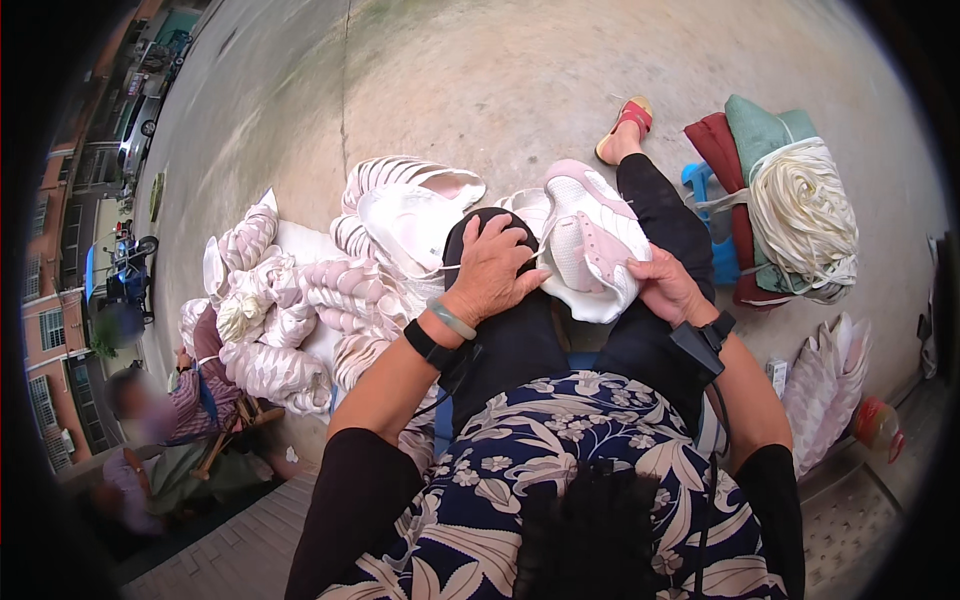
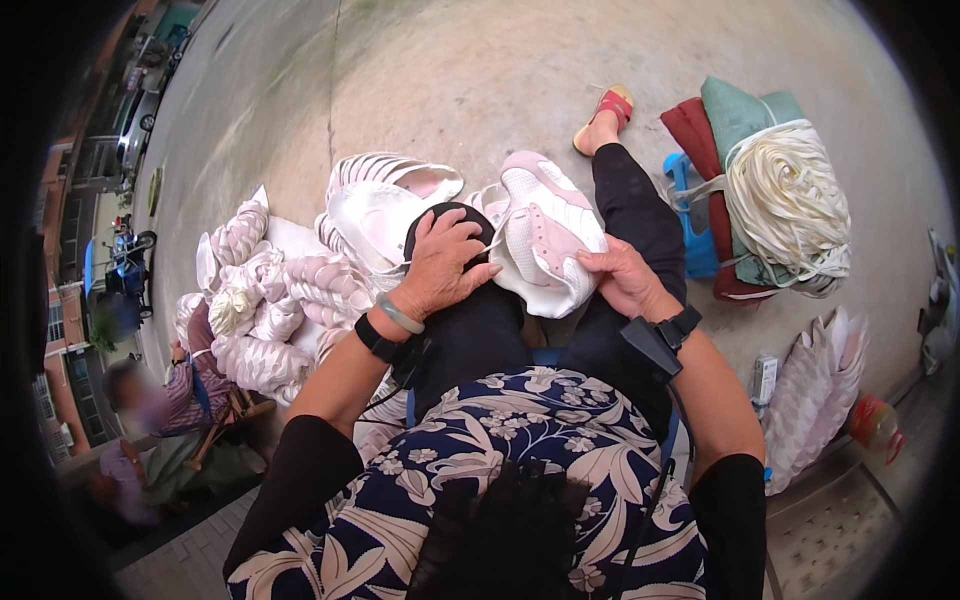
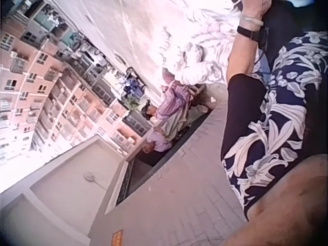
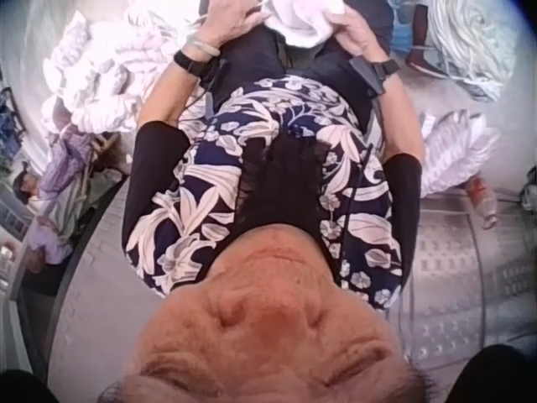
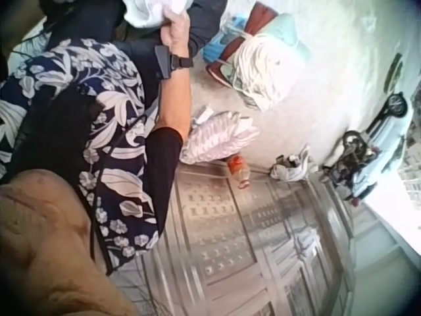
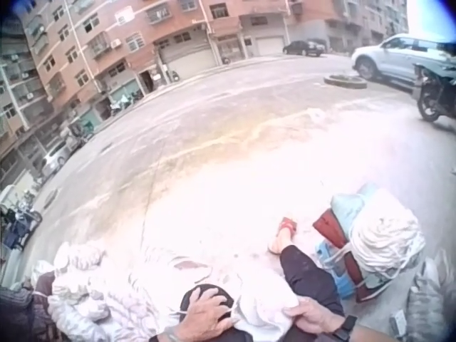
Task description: The recorder is lacing pink and white sneakers and organizing them into stacks.
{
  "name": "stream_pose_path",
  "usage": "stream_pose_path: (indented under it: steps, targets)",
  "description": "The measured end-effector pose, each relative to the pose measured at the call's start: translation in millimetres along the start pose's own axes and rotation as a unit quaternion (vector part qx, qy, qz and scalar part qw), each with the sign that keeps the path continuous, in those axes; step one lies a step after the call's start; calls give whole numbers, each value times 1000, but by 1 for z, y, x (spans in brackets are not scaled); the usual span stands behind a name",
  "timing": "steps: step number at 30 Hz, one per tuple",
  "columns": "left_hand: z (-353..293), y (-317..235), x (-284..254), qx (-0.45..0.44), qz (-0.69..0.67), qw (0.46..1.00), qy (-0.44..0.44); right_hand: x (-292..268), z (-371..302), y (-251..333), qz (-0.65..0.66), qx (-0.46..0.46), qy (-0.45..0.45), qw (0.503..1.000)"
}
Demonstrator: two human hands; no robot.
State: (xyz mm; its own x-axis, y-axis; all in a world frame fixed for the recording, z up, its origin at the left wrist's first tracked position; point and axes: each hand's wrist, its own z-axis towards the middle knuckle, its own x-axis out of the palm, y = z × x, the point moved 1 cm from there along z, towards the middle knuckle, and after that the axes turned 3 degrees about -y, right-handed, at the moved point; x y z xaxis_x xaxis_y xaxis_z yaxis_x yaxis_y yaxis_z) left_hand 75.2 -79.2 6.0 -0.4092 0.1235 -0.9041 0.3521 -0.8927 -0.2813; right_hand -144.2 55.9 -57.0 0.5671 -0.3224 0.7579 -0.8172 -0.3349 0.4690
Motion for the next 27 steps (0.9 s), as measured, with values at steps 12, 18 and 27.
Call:
stream_pose_path:
  steps: [12,18,27]
  targets:
    - [-23,-99,-76,-73,-88,993,31,36,-25,1,-7,-9,94,995]
    - [-43,-83,-39,-97,-118,981,122,16,-15,-17,-18,-21,27,999]
    - [-42,-54,32,-200,-105,944,239,1,6,-24,53,-80,-65,993]
